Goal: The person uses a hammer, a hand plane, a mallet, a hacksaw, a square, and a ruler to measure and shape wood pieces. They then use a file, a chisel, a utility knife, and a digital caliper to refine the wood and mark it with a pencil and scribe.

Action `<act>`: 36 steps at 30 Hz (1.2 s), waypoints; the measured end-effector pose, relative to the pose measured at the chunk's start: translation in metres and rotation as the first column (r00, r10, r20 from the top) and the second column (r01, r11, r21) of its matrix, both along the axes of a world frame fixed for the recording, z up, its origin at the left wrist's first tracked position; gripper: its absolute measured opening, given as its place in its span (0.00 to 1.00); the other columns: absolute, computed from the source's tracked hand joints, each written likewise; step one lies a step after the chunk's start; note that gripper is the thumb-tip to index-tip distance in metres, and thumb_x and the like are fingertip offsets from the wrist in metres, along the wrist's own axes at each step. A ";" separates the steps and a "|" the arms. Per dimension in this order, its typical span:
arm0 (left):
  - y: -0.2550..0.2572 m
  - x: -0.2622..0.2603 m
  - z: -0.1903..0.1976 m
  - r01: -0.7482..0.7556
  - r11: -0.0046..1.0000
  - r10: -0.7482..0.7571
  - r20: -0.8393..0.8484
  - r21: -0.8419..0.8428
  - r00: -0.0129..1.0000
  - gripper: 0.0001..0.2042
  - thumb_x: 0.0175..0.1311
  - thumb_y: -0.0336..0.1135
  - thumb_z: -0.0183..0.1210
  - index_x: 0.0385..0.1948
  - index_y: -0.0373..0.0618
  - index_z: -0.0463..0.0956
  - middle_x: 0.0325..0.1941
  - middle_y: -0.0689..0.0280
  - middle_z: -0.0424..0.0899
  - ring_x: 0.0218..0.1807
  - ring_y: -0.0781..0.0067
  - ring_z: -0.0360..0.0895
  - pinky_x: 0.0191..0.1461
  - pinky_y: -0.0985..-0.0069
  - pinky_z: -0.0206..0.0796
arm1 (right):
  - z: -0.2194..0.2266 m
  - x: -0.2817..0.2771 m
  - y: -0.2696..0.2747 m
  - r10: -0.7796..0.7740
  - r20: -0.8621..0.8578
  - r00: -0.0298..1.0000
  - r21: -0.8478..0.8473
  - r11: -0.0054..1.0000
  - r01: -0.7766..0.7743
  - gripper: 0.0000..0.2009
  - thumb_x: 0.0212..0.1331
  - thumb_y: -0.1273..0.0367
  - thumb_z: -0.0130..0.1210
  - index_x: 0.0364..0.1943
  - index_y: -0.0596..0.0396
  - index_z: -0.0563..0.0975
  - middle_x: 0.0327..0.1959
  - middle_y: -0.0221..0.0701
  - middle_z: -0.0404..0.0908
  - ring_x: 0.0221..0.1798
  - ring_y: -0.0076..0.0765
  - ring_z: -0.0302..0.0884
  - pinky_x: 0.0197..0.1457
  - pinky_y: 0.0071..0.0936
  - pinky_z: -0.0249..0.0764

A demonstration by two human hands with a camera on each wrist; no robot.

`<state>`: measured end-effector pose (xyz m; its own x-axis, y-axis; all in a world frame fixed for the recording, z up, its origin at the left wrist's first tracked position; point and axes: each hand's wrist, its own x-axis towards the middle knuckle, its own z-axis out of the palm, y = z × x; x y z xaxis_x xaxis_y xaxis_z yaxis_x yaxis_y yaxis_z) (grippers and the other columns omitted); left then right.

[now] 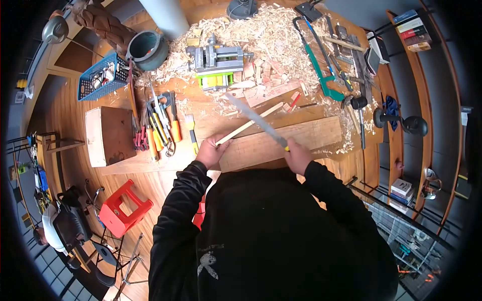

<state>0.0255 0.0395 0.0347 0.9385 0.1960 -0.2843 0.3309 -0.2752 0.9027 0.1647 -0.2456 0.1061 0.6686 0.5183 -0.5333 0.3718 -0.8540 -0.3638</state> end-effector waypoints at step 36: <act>-0.005 0.003 0.002 0.012 0.999 -0.012 0.023 0.040 1.000 0.14 0.65 0.35 0.60 0.51 0.46 0.79 0.45 0.56 0.85 0.45 0.66 0.83 0.49 0.74 0.72 | 0.014 -0.004 0.007 -0.018 0.004 1.000 -0.043 0.999 0.018 0.09 0.60 0.68 0.47 0.41 0.56 0.67 0.32 0.51 0.80 0.38 0.64 0.78 0.43 0.57 0.72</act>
<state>0.0289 0.0345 0.0369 0.9472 0.1954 -0.2542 0.3060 -0.3150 0.8984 0.1609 -0.2386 0.1203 0.6797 0.4823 -0.5527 0.3572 -0.8757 -0.3249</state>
